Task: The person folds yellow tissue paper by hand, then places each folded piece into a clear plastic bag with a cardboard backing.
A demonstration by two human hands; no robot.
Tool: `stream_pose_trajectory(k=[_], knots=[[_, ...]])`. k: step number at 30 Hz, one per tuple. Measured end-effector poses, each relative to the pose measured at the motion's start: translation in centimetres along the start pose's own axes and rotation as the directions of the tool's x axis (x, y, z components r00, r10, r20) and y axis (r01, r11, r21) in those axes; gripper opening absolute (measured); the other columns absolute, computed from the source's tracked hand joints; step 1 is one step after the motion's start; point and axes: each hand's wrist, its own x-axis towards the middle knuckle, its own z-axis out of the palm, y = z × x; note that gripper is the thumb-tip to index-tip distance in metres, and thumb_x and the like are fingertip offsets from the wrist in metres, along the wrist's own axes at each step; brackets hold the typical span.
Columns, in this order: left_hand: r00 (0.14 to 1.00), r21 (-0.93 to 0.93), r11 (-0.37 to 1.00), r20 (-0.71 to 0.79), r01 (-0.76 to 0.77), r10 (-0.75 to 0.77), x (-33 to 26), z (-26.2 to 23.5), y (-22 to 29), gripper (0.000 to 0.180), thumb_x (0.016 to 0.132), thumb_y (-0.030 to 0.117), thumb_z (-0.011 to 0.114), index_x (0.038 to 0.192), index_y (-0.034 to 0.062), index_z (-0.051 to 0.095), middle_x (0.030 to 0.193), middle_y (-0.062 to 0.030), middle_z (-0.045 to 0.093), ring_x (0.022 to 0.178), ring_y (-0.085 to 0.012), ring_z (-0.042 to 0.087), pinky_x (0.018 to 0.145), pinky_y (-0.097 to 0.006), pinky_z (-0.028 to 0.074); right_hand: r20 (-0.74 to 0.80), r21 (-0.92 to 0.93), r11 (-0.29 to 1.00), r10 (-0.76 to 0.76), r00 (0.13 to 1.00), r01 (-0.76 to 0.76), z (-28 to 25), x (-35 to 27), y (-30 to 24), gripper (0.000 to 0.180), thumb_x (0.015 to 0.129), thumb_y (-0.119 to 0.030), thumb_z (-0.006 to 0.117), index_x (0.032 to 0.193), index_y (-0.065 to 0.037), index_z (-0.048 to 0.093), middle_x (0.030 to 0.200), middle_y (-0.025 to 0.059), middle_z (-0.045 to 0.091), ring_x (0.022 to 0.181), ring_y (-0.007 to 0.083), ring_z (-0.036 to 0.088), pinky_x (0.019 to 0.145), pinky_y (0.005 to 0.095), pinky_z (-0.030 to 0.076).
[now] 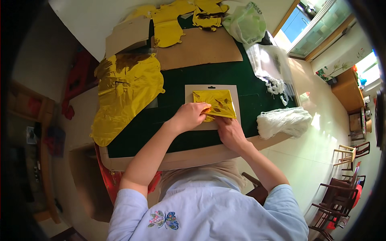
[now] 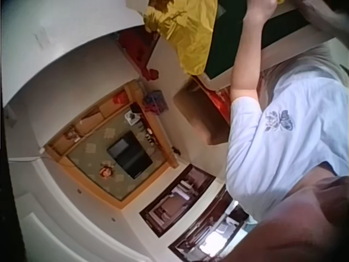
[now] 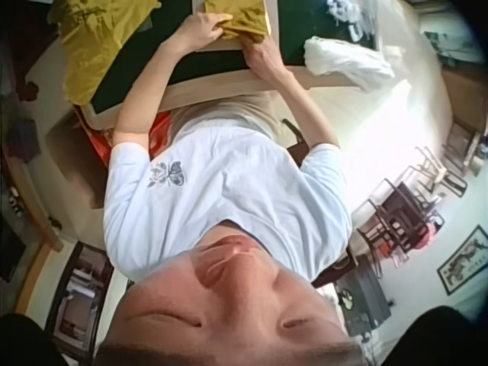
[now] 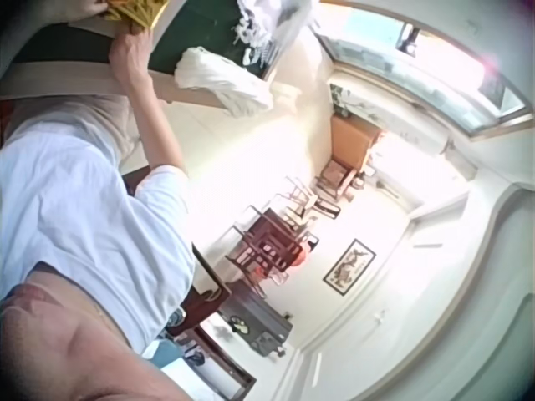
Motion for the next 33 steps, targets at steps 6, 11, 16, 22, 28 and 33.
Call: stream_pose_trajectory(k=[6, 11, 16, 22, 28, 33], knots=[[0.932, 0.180, 0.979, -0.330, -0.093, 0.149, -0.6, 3.4, -0.7, 0.032, 0.078, 0.002, 0.069, 0.110, 0.0059, 0.067, 0.109, -0.0156, 0.067, 0.100, -0.0285, 0.066, 0.087, -0.036, 0.054, -0.046, -0.141, 0.990, 0.020, 0.999, -0.027, 0.1, 0.0, -0.9, 0.037, 0.078, -0.004, 0.057, 0.115, -0.001, 0.058, 0.118, 0.0184, 0.057, 0.116, 0.0356, 0.050, 0.105, 0.0452, 0.036], [0.910, 0.228, 0.971, -0.385, -0.068, 0.154, -0.5, 4.2, -0.7, 0.031, 0.078, 0.001, 0.069, 0.108, 0.0060, 0.068, 0.109, -0.0154, 0.068, 0.104, -0.0276, 0.065, 0.089, -0.036, 0.053, -0.143, -0.187, 0.982, -0.057, 0.988, 0.030, 0.2, -1.2, -2.1, 0.039, 0.079, -0.003, 0.059, 0.118, -0.001, 0.057, 0.115, 0.0173, 0.056, 0.112, 0.0365, 0.051, 0.100, 0.0438, 0.041], [0.910, 0.224, 0.972, -0.386, -0.066, 0.150, -0.6, 4.3, -0.7, 0.031, 0.078, 0.002, 0.070, 0.109, 0.0058, 0.067, 0.111, -0.0150, 0.067, 0.106, -0.0279, 0.064, 0.090, -0.036, 0.053, -0.080, -0.032, 0.998, -0.057, 0.995, 0.055, 0.9, -0.8, -3.8, 0.037, 0.083, -0.007, 0.059, 0.119, 0.000, 0.056, 0.122, 0.0163, 0.055, 0.119, 0.0337, 0.049, 0.106, 0.0432, 0.036], [0.916, 0.246, 0.967, -0.372, -0.061, 0.152, -0.7, 4.1, -0.5, 0.031, 0.078, 0.001, 0.071, 0.109, 0.0054, 0.067, 0.111, -0.0155, 0.067, 0.105, -0.0275, 0.065, 0.089, -0.035, 0.054, -0.073, -0.120, 0.988, 0.088, 0.994, -0.096, -1.1, -3.2, -0.6, 0.033, 0.086, -0.008, 0.058, 0.118, 0.000, 0.056, 0.126, 0.0179, 0.052, 0.124, 0.0339, 0.046, 0.110, 0.0461, 0.032], [0.905, 0.250, 0.966, -0.391, -0.071, 0.168, -0.7, 4.4, -1.0, 0.033, 0.077, -0.001, 0.072, 0.110, 0.0055, 0.067, 0.112, -0.0154, 0.067, 0.104, -0.0273, 0.065, 0.088, -0.035, 0.054, -0.197, -0.127, 0.977, 0.142, 0.970, -0.169, -2.9, -4.7, 1.2, 0.049, 0.075, 0.009, 0.052, 0.119, -0.009, 0.062, 0.132, 0.0166, 0.051, 0.127, 0.0356, 0.045, 0.111, 0.0485, 0.032], [0.916, 0.240, 0.969, -0.375, -0.051, 0.141, -0.6, 4.3, -0.7, 0.034, 0.077, -0.002, 0.072, 0.110, 0.0057, 0.067, 0.112, -0.0154, 0.067, 0.105, -0.0276, 0.065, 0.089, -0.035, 0.054, -0.148, -0.192, 0.978, 0.054, 0.988, -0.083, -3.0, -4.4, 1.5, 0.060, 0.065, 0.012, 0.052, 0.116, -0.016, 0.067, 0.128, 0.0153, 0.054, 0.123, 0.0351, 0.048, 0.109, 0.0476, 0.035]])
